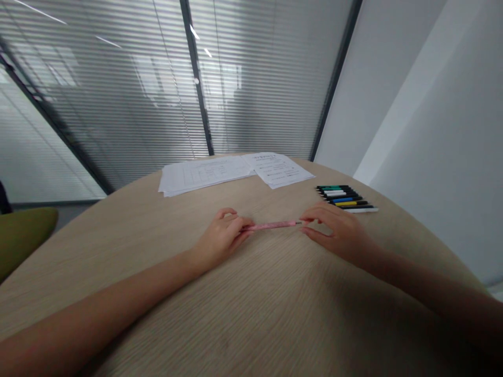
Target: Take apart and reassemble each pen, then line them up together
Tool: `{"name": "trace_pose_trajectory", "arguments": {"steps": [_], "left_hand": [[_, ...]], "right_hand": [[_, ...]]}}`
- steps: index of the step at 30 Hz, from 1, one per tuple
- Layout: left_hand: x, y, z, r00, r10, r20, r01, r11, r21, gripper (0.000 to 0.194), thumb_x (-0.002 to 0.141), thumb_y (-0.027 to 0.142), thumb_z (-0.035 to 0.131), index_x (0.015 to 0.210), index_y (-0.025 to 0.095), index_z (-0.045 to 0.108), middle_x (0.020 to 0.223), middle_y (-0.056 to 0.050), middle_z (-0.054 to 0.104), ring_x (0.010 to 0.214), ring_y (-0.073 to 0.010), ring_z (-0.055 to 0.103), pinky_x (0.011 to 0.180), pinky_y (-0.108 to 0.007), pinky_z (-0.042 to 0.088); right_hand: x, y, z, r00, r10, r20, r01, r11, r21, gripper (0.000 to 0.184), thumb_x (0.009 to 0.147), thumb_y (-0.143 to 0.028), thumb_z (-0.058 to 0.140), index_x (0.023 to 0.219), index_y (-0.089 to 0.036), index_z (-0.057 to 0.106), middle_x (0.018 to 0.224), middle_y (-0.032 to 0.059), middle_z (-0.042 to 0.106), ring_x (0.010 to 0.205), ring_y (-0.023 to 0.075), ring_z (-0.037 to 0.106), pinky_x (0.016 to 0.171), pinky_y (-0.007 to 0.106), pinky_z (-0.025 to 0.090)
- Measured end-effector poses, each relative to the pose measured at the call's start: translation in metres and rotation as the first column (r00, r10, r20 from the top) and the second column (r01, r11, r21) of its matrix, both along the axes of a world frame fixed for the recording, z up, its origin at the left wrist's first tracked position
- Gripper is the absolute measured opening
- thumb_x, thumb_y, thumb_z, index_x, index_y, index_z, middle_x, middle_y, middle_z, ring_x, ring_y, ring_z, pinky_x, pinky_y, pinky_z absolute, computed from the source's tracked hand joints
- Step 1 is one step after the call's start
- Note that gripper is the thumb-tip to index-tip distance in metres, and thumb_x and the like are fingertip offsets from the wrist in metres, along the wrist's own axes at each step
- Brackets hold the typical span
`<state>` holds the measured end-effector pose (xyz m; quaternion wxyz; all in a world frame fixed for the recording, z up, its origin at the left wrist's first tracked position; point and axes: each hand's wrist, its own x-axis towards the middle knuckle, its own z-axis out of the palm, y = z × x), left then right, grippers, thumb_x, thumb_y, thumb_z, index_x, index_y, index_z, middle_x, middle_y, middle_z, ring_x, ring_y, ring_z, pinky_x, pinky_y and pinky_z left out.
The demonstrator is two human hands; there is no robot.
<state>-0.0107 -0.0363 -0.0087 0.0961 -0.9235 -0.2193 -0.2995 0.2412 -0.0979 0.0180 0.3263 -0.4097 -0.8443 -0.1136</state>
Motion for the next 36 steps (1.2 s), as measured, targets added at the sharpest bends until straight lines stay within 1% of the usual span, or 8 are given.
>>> {"name": "trace_pose_trajectory", "arguments": {"steps": [10,16,19,23,25,28,32,36], "left_hand": [[0.001,0.0,-0.001,0.997,-0.077,-0.012,0.077,0.996,0.043,0.008,0.085,0.022,0.038,0.087,0.017,0.044,0.07,0.0,0.062,0.061,-0.0111,0.056,0.077,-0.033,0.038],[0.003,-0.002,0.002,0.999,-0.035,-0.003,0.035,0.999,0.011,0.012,0.086,0.025,0.036,0.085,0.017,0.045,0.069,-0.001,0.062,0.061,-0.012,0.056,0.075,-0.032,0.039],[0.002,0.0,0.002,1.0,0.0,0.005,0.0,1.0,-0.005,0.015,0.086,0.026,0.034,0.085,0.016,0.046,0.07,-0.002,0.061,0.063,-0.013,0.055,0.073,-0.033,0.039],[0.002,0.004,-0.001,0.999,0.049,-0.008,-0.049,0.999,-0.012,0.018,0.086,0.026,0.033,0.086,0.015,0.047,0.073,-0.004,0.061,0.066,-0.0143,0.056,0.073,-0.033,0.039],[0.002,0.005,-0.001,0.997,0.07,-0.029,-0.071,0.997,-0.028,0.019,0.087,0.026,0.032,0.087,0.014,0.047,0.073,-0.004,0.061,0.067,-0.0146,0.056,0.073,-0.033,0.038],[0.002,0.005,0.0,0.994,0.087,-0.061,-0.09,0.994,-0.058,0.022,0.087,0.027,0.03,0.087,0.014,0.048,0.074,-0.004,0.061,0.068,-0.0151,0.056,0.074,-0.034,0.038],[0.003,0.004,0.0,0.992,0.096,-0.076,-0.103,0.991,-0.081,0.021,0.086,0.027,0.032,0.086,0.015,0.048,0.075,-0.005,0.061,0.067,-0.0153,0.056,0.074,-0.035,0.038],[0.002,0.004,-0.001,0.991,0.11,-0.079,-0.116,0.991,-0.073,0.017,0.085,0.025,0.035,0.085,0.015,0.049,0.075,-0.005,0.062,0.067,-0.0155,0.056,0.074,-0.035,0.038]], "right_hand": [[-0.004,-0.001,-0.001,0.999,0.043,-0.003,-0.043,0.997,-0.068,0.01,0.081,-0.017,0.045,0.076,-0.017,0.054,0.073,0.0037,0.059,0.072,0.0144,0.054,0.066,0.027,0.043],[-0.003,0.0,-0.001,0.999,0.034,-0.002,-0.034,0.995,-0.09,0.008,0.079,-0.017,0.046,0.079,-0.018,0.054,0.075,0.0037,0.058,0.072,0.0145,0.054,0.064,0.027,0.044],[0.003,0.005,-0.001,0.999,-0.039,0.019,0.041,0.992,-0.117,0.013,0.076,-0.017,0.048,0.087,-0.016,0.055,0.083,0.0056,0.058,0.071,0.0148,0.055,0.064,0.028,0.046],[0.018,0.019,-0.008,0.98,-0.126,0.151,0.151,0.975,-0.161,0.02,0.076,-0.016,0.048,0.093,-0.014,0.057,0.095,0.01,0.056,0.087,0.0193,0.053,0.075,0.033,0.044],[0.024,0.026,-0.014,0.961,-0.142,0.238,0.191,0.962,-0.196,0.02,0.077,-0.017,0.047,0.094,-0.014,0.059,0.096,0.0111,0.055,0.091,0.0207,0.052,0.078,0.034,0.043],[0.028,0.034,-0.022,0.934,-0.146,0.327,0.242,0.931,-0.274,0.021,0.08,-0.017,0.044,0.09,-0.014,0.062,0.09,0.0108,0.057,0.085,0.0198,0.054,0.074,0.031,0.043],[0.027,0.037,-0.023,0.929,-0.167,0.331,0.289,0.885,-0.365,0.021,0.08,-0.017,0.043,0.08,-0.014,0.064,0.08,0.008,0.059,0.076,0.0174,0.056,0.068,0.027,0.043],[0.025,0.036,-0.021,0.947,-0.156,0.279,0.257,0.89,-0.376,0.017,0.077,-0.017,0.047,0.079,-0.017,0.065,0.078,0.0051,0.06,0.073,0.0165,0.056,0.066,0.027,0.042]]}}
